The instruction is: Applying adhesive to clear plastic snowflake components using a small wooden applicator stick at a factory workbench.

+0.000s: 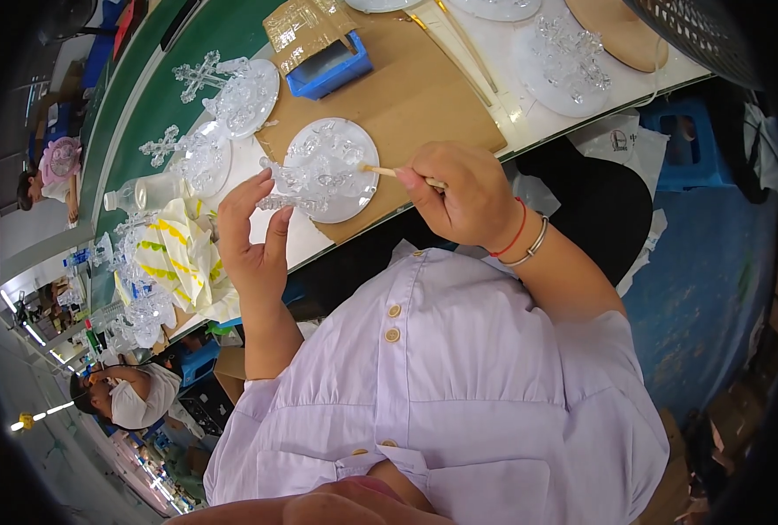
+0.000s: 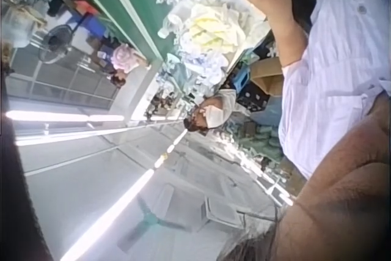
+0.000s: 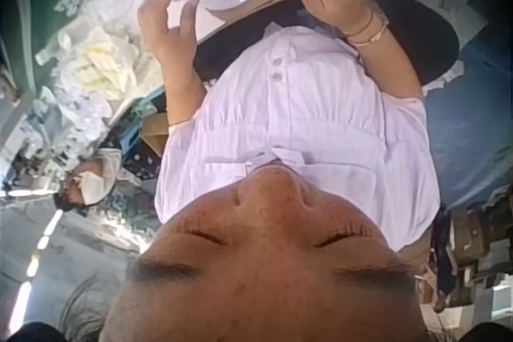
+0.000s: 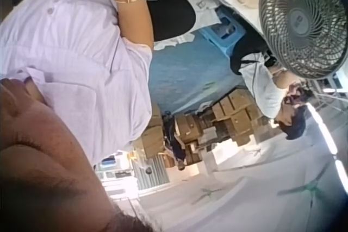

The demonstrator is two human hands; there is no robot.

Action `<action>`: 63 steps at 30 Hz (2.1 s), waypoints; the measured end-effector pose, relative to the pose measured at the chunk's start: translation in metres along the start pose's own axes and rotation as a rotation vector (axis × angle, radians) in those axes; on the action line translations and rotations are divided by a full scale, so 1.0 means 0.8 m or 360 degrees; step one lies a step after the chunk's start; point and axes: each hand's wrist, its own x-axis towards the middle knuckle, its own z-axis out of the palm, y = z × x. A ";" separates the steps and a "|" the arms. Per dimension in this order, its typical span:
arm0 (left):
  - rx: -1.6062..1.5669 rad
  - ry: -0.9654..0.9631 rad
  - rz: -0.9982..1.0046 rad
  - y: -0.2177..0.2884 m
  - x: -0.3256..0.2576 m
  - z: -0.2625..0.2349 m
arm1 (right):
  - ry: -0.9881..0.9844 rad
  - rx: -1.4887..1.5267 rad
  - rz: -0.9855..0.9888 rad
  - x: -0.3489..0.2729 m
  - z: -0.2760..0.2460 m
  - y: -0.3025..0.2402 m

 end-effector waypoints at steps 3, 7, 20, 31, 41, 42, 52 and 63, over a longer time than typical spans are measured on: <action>0.0101 -0.0035 0.0079 -0.002 0.003 -0.002 | 0.0013 0.0090 -0.0074 -0.001 0.008 0.000; 0.0038 -0.0070 0.0060 -0.006 0.004 -0.003 | -0.0068 0.0030 -0.0062 0.000 -0.001 -0.001; -0.0218 0.0101 -0.0035 -0.005 -0.004 0.022 | -0.0084 -0.0055 -0.0013 0.003 -0.014 0.003; -0.0186 0.0093 -0.0029 0.001 0.003 0.026 | -0.0035 -0.0041 -0.0054 0.011 -0.011 0.012; -0.0165 0.0124 0.0093 -0.004 0.008 0.033 | -0.0045 -0.0054 -0.0134 0.005 -0.016 -0.018; -0.0162 0.0129 0.0091 -0.004 0.009 0.035 | 0.0014 -0.0046 -0.0103 0.006 -0.018 -0.018; -0.0200 0.0178 0.0100 -0.006 0.013 0.048 | -0.0182 -0.0085 0.0037 -0.004 -0.024 -0.020; -0.0162 0.0060 0.0123 -0.024 -0.003 0.029 | -0.0211 -0.0139 0.0008 0.003 -0.012 -0.021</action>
